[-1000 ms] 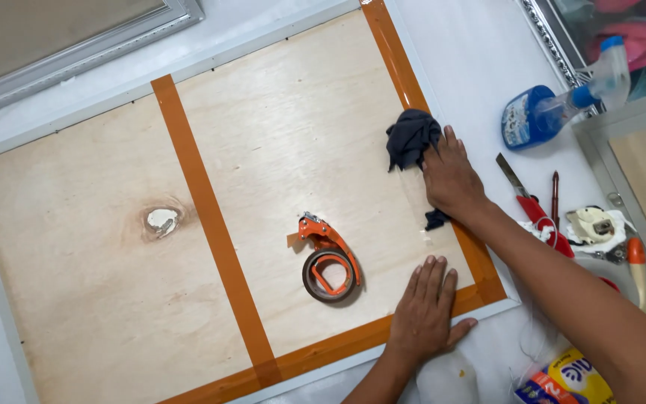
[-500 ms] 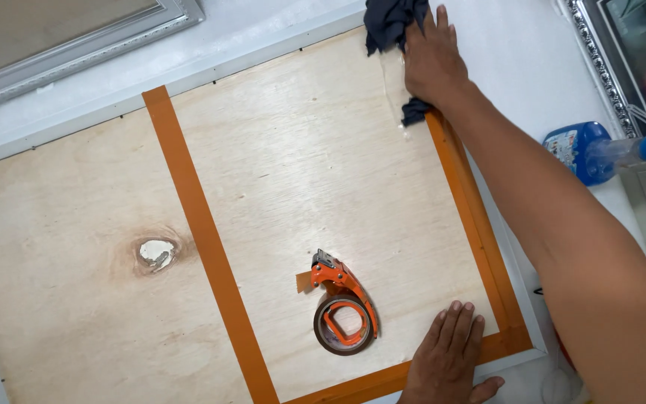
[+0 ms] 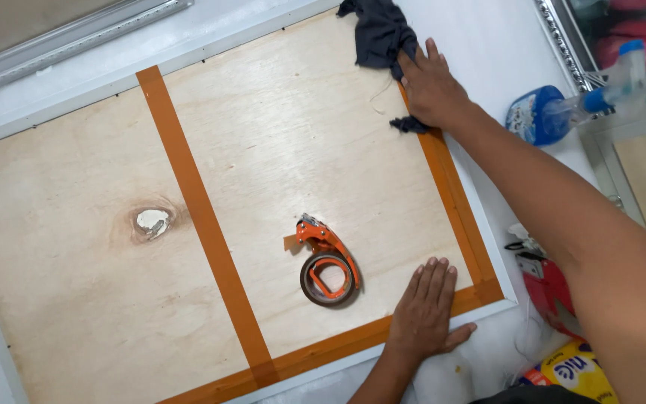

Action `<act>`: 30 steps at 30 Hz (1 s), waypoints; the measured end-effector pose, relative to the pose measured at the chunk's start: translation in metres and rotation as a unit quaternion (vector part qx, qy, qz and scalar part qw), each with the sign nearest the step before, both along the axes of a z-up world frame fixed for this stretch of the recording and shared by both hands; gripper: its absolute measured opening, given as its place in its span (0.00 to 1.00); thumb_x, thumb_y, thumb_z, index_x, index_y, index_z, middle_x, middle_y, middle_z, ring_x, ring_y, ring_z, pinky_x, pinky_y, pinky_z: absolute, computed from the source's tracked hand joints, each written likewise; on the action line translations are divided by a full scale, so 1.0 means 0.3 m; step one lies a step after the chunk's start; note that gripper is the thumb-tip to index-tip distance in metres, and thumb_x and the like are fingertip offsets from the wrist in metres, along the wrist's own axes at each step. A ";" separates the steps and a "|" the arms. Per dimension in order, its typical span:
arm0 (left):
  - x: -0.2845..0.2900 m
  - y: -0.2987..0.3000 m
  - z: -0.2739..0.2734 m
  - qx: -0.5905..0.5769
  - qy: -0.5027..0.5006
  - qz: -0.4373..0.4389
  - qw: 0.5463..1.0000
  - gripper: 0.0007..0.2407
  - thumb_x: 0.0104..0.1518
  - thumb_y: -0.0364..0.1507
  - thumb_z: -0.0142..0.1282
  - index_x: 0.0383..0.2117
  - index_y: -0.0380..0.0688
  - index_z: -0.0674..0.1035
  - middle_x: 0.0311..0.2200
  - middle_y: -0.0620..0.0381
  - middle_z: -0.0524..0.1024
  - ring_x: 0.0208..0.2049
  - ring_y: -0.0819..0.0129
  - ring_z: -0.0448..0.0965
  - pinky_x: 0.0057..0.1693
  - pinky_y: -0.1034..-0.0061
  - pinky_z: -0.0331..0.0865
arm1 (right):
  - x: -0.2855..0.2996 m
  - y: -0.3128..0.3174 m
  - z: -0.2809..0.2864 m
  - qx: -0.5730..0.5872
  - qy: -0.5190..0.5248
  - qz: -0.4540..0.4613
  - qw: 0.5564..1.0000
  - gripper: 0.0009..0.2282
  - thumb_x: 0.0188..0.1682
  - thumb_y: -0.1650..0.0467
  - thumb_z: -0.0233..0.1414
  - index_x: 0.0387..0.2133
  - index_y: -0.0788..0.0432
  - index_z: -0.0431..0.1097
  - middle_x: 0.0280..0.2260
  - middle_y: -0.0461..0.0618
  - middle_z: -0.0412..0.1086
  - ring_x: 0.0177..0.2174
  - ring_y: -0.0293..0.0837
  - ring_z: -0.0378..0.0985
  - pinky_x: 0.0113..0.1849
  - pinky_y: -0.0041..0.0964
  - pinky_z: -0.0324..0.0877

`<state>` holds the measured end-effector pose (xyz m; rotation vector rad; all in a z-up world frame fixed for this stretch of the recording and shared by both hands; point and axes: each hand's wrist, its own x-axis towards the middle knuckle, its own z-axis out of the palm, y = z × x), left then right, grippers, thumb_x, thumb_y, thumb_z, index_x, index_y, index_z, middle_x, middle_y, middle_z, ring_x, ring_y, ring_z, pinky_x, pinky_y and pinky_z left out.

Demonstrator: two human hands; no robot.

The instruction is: Wiping a wooden backing board and applying tape using a dispenser.

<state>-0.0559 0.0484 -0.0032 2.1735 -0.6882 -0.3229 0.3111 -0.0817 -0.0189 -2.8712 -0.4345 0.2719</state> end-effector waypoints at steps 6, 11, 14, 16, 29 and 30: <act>-0.012 0.017 0.043 -0.041 -0.086 0.045 0.994 0.37 0.60 0.48 0.46 0.65 0.24 0.54 0.66 0.28 0.54 0.71 0.39 0.50 0.74 0.55 0.42 | -0.469 -0.134 0.038 -0.020 0.040 0.042 0.998 0.24 0.55 0.71 0.41 0.65 0.68 0.52 0.63 0.75 0.54 0.67 0.73 0.40 0.61 0.63 0.48; -0.016 -0.007 0.016 -0.151 -0.094 0.175 0.968 0.38 0.55 0.45 0.54 0.66 0.26 0.57 0.62 0.31 0.60 0.65 0.37 0.61 0.71 0.52 0.54 | -0.886 -0.229 0.124 -0.113 0.082 0.059 0.988 0.23 0.54 0.72 0.38 0.65 0.59 0.59 0.60 0.68 0.62 0.66 0.65 0.54 0.64 0.55 0.54; 0.008 -0.007 0.100 -0.204 -0.064 0.190 0.958 0.42 0.53 0.45 0.56 0.69 0.31 0.50 0.66 0.30 0.52 0.68 0.33 0.54 0.70 0.46 0.51 | -1.023 -0.228 0.298 -0.120 0.193 0.002 0.974 0.21 0.50 0.69 0.41 0.57 0.47 0.70 0.53 0.59 0.72 0.59 0.61 0.67 0.60 0.52 0.63; -0.014 -0.055 0.134 -0.220 -0.060 0.175 0.958 0.48 0.49 0.49 0.59 0.71 0.35 0.46 0.69 0.31 0.47 0.70 0.33 0.49 0.70 0.44 0.48 | -1.073 -0.222 0.449 -0.082 0.298 -0.072 0.948 0.21 0.48 0.66 0.42 0.51 0.38 0.77 0.49 0.55 0.77 0.55 0.62 0.73 0.57 0.54 0.69; -0.185 -0.163 0.415 -0.286 0.283 0.113 0.909 0.19 0.60 0.33 0.52 0.54 0.33 0.69 0.32 0.45 0.75 0.28 0.61 0.74 0.34 0.72 0.67 | -1.205 -0.482 0.544 0.426 0.166 -0.444 0.771 0.14 0.52 0.74 0.50 0.51 0.61 0.72 0.36 0.50 0.74 0.28 0.37 0.73 0.30 0.26 0.66; -0.217 -0.167 0.381 -0.202 0.288 0.080 0.933 0.12 0.64 0.31 0.50 0.44 0.35 0.82 0.17 0.56 0.74 0.13 0.71 0.65 0.23 0.76 0.57 | -1.208 -0.510 0.543 0.483 0.106 -0.471 0.731 0.13 0.55 0.70 0.47 0.51 0.56 0.70 0.38 0.42 0.73 0.29 0.29 0.71 0.30 0.20 0.65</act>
